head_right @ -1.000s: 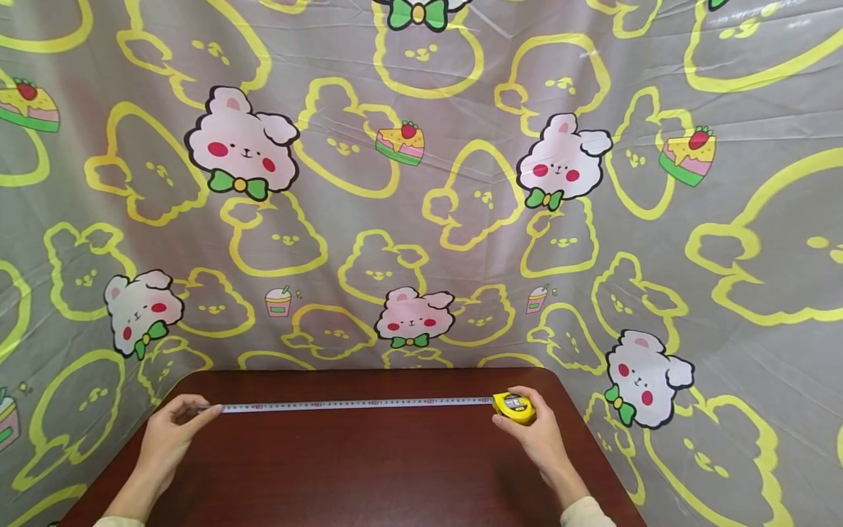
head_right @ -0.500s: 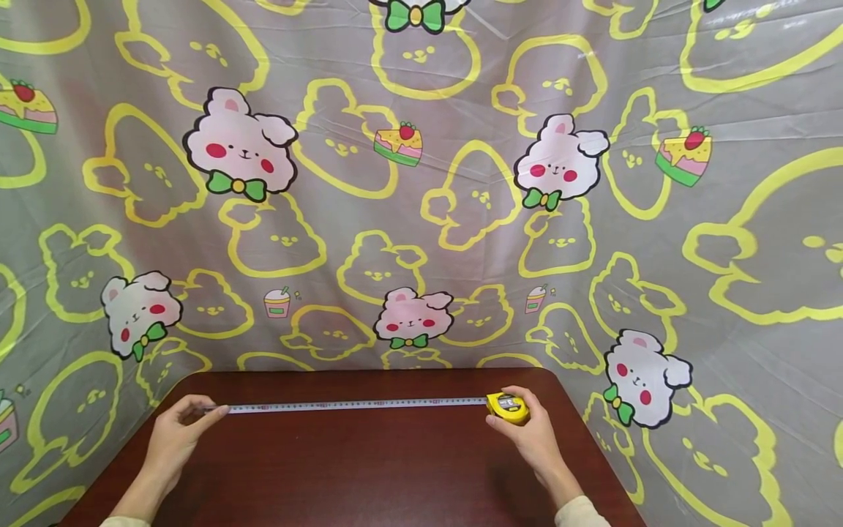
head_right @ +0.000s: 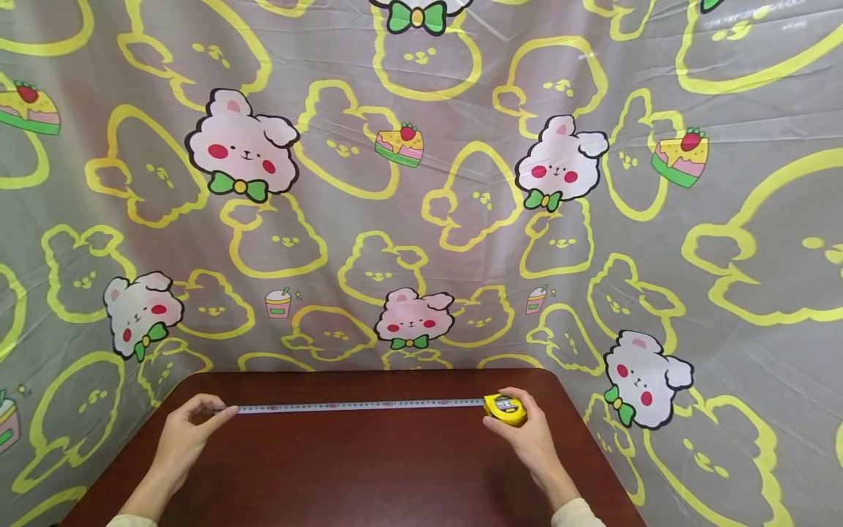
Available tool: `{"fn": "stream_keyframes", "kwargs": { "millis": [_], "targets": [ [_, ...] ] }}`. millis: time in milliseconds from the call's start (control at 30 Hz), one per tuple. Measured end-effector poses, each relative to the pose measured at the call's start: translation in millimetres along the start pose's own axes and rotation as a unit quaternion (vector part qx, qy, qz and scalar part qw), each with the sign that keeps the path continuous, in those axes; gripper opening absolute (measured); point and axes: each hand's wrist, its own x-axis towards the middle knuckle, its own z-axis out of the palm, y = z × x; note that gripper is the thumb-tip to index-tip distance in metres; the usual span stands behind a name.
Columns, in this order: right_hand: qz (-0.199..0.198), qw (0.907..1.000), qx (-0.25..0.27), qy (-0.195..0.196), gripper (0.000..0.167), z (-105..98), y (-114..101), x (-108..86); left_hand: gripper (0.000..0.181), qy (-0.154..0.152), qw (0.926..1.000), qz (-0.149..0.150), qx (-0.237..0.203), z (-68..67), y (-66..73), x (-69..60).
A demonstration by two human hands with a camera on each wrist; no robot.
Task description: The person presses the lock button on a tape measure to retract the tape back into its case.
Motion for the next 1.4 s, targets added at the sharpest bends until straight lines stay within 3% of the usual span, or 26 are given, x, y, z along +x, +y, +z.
{"fn": "stream_keyframes", "kwargs": {
  "millis": [600, 1400],
  "targets": [
    [0.001, 1.0, -0.001, -0.004, 0.061, 4, 1, -1.1, 0.028, -0.013, 0.9999, 0.004, 0.009, 7.7, 5.5, -1.0],
    [0.01, 0.9999, 0.004, -0.013, 0.061, 16, -1, -2.6, 0.029, -0.008, 0.9999, 0.002, 0.007, 11.1, 13.0, -5.4]
  ]
}}
